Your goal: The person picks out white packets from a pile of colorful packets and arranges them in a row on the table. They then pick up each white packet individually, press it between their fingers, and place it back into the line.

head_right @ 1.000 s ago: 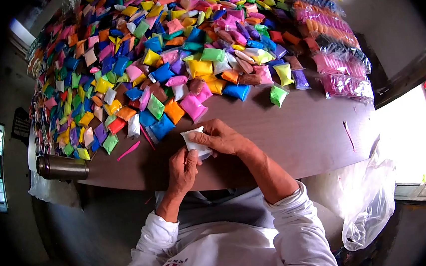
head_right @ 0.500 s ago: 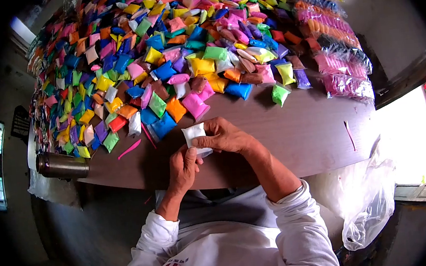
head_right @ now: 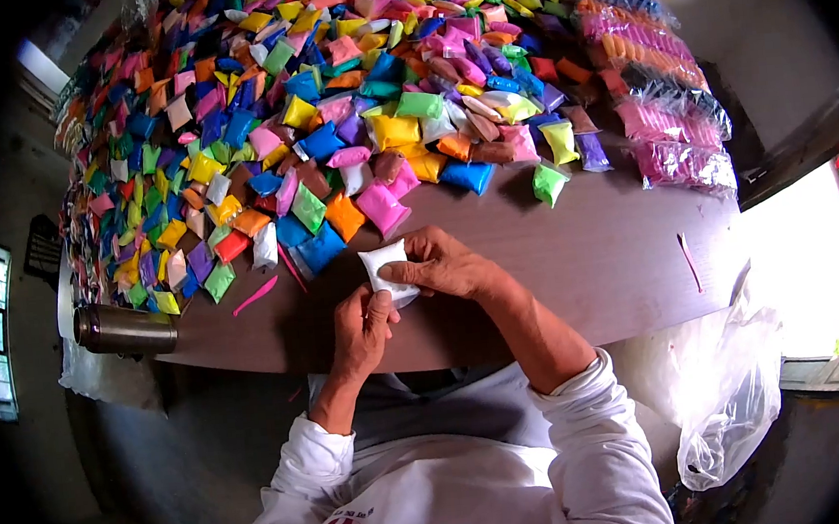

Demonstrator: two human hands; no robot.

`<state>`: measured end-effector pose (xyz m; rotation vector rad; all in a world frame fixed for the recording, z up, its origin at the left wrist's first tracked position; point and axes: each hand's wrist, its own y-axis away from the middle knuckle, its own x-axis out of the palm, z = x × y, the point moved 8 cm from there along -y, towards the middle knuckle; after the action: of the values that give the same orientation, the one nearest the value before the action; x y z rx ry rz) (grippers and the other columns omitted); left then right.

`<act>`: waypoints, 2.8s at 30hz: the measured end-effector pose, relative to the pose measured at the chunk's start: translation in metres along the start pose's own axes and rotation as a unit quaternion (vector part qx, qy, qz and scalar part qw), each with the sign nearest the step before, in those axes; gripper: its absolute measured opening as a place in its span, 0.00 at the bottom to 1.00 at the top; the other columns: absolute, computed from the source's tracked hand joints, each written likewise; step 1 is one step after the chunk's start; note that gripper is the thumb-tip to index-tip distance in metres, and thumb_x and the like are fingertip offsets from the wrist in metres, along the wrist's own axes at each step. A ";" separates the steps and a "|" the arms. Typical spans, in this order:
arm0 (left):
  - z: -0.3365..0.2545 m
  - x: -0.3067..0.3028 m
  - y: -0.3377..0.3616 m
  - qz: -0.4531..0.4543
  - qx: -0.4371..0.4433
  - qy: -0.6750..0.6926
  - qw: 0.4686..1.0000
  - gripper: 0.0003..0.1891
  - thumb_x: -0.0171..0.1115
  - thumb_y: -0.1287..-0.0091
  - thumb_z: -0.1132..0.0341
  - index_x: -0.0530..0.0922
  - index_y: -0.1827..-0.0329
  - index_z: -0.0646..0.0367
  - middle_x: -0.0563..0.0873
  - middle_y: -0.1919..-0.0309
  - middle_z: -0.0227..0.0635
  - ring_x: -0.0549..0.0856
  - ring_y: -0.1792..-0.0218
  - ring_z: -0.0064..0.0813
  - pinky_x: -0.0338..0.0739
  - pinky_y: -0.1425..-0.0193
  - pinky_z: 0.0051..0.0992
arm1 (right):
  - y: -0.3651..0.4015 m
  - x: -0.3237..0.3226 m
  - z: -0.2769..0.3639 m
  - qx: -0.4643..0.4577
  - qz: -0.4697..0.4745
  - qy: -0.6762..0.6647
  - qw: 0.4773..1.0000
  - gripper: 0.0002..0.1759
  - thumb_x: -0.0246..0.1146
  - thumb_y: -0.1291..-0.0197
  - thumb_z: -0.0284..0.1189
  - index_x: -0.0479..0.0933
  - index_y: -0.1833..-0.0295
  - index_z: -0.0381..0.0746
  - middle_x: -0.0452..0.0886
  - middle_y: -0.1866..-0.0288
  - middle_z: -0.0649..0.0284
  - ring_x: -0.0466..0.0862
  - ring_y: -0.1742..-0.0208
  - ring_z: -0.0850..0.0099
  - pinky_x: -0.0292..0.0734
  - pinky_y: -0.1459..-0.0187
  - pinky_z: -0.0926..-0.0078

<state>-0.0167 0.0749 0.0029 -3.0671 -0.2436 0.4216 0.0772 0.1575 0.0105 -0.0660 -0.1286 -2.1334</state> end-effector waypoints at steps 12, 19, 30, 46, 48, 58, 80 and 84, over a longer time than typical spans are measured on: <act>-0.003 -0.002 0.001 -0.010 -0.032 0.084 0.996 0.22 0.46 0.27 0.49 0.77 0.65 0.61 0.76 0.81 0.27 0.72 0.82 0.13 0.66 0.78 0.15 | -0.001 0.016 -0.008 0.020 0.109 -0.288 0.951 0.20 0.60 0.38 0.32 0.71 0.44 0.31 0.79 0.65 0.64 0.79 0.68 0.79 0.74 0.71 0.87; -0.004 0.002 0.000 0.023 -0.009 0.026 0.999 0.24 0.46 0.28 0.48 0.77 0.70 0.60 0.77 0.81 0.28 0.72 0.81 0.14 0.66 0.78 0.16 | -0.002 0.014 -0.007 -0.016 0.098 -0.278 0.955 0.30 0.71 0.49 0.36 0.70 0.43 0.34 0.79 0.63 0.64 0.75 0.74 0.82 0.64 0.78 0.89; -0.011 0.001 0.002 0.039 -0.006 0.105 0.994 0.27 0.46 0.31 0.42 0.78 0.63 0.61 0.80 0.76 0.28 0.74 0.79 0.13 0.67 0.75 0.15 | -0.004 0.011 -0.009 -0.009 -0.017 -0.072 0.997 0.20 0.73 0.50 0.39 0.72 0.65 0.39 0.75 0.75 0.70 0.73 0.77 0.84 0.62 0.80 0.87; -0.005 0.003 0.002 0.025 0.019 0.012 0.999 0.21 0.46 0.27 0.52 0.78 0.63 0.64 0.78 0.80 0.31 0.76 0.79 0.19 0.70 0.75 0.21 | -0.003 0.006 -0.002 -0.041 -0.013 -0.070 0.997 0.15 0.66 0.41 0.40 0.77 0.61 0.38 0.78 0.71 0.70 0.77 0.72 0.83 0.70 0.76 0.87; -0.002 0.001 0.003 0.029 0.004 0.023 0.999 0.22 0.46 0.27 0.52 0.78 0.64 0.64 0.78 0.80 0.31 0.76 0.80 0.19 0.69 0.76 0.20 | -0.001 0.008 0.001 -0.028 -0.014 -0.100 0.994 0.15 0.65 0.41 0.40 0.77 0.60 0.38 0.78 0.72 0.70 0.77 0.72 0.83 0.70 0.77 0.87; -0.003 0.004 0.003 0.033 0.015 -0.007 0.999 0.26 0.41 0.27 0.48 0.77 0.65 0.63 0.78 0.79 0.28 0.72 0.81 0.14 0.66 0.77 0.15 | 0.000 0.007 0.004 -0.017 -0.015 -0.036 0.999 0.15 0.64 0.40 0.40 0.77 0.65 0.38 0.76 0.79 0.70 0.72 0.82 0.84 0.62 0.82 0.87; -0.005 0.000 0.003 0.023 -0.008 0.053 0.998 0.20 0.48 0.28 0.54 0.77 0.65 0.64 0.80 0.77 0.31 0.76 0.79 0.18 0.71 0.76 0.19 | 0.000 -0.001 -0.019 0.021 -0.049 -0.239 0.970 0.17 0.64 0.42 0.39 0.79 0.66 0.34 0.78 0.78 0.66 0.75 0.79 0.80 0.68 0.77 0.83; -0.009 0.001 0.002 0.022 0.000 0.037 0.999 0.20 0.50 0.29 0.54 0.76 0.68 0.64 0.79 0.77 0.32 0.76 0.78 0.18 0.70 0.76 0.18 | 0.001 -0.008 -0.018 0.010 -0.039 -0.074 0.996 0.16 0.63 0.43 0.37 0.79 0.64 0.33 0.78 0.78 0.66 0.74 0.79 0.80 0.68 0.78 0.83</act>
<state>-0.0130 0.0728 0.0113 -3.0845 -0.1740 0.3096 0.0820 0.1614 -0.0078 -0.2099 -0.2427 -2.2031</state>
